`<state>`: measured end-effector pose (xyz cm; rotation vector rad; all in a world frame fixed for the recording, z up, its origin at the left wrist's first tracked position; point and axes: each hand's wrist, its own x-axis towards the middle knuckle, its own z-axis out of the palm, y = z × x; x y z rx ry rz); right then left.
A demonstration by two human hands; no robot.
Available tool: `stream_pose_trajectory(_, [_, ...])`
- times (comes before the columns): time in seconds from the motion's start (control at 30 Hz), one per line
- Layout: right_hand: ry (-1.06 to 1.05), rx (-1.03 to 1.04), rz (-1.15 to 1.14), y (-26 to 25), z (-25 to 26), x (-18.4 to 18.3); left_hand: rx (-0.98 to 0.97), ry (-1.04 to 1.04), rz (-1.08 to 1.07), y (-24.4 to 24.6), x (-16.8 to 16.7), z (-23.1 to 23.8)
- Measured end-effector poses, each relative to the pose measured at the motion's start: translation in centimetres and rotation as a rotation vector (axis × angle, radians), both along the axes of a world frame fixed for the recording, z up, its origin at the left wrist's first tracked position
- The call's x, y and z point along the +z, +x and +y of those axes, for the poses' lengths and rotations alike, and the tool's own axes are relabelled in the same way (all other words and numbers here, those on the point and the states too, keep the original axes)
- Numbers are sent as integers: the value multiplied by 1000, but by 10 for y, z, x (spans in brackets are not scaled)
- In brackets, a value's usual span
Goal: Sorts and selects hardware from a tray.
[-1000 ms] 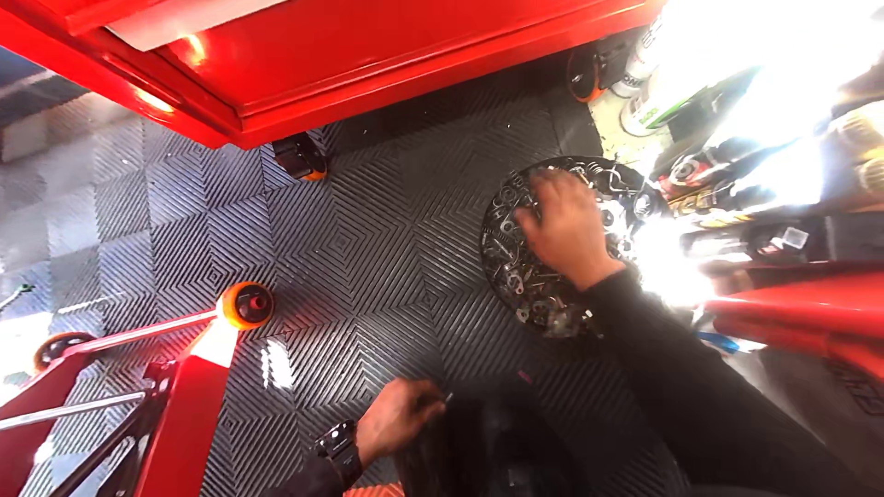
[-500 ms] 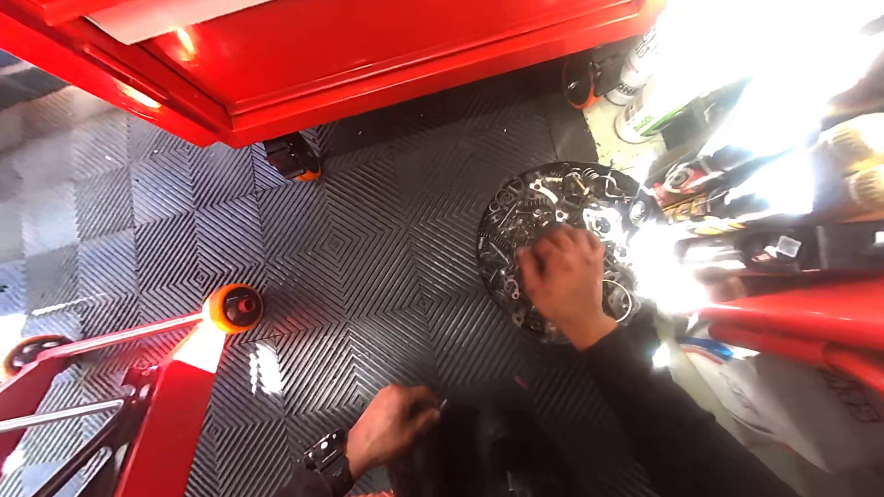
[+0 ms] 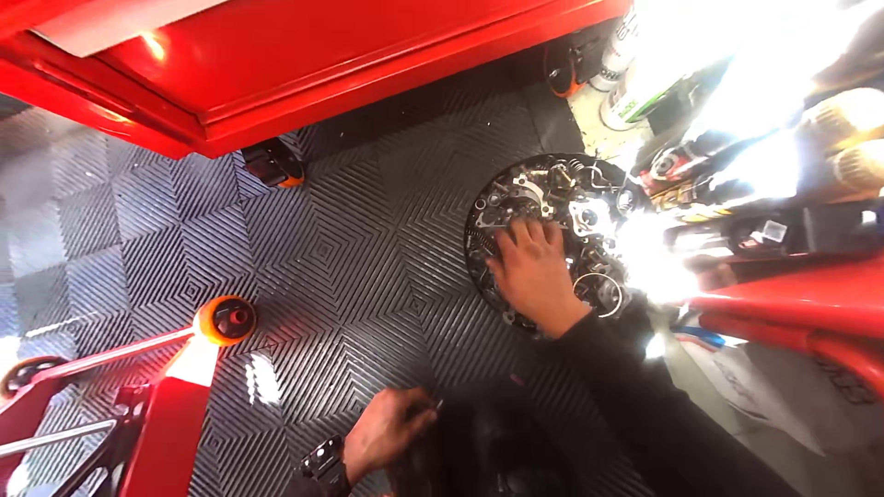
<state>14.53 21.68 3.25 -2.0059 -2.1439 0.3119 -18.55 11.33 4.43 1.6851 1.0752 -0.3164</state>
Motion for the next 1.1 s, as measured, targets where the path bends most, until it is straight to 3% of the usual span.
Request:
stream_pose_trajectory(0.2, [139,-77,165,9,-7,7,20,5,-10,-2,-2,-3])
stream_pose_trajectory(0.4, [-48,106,38,16,51,-4,13,11,-12,-2,-2,-3])
stream_pose_trajectory(0.53, [-26,13,50,6,31,2,13,9,-11,-3,-3,-2])
stream_pose_trajectory(0.77, [5,30,167,10,-14,10,23,-2,-12,-1,-2,-2])
stream_pose_trajectory(0.9, [106,-14,194,11,18,3,30,-12,1,0,-1,-1])
stream_pose_trajectory(1.1, [-34,79,59,9,32,-14,34,1,-24,-3,-3,-2])
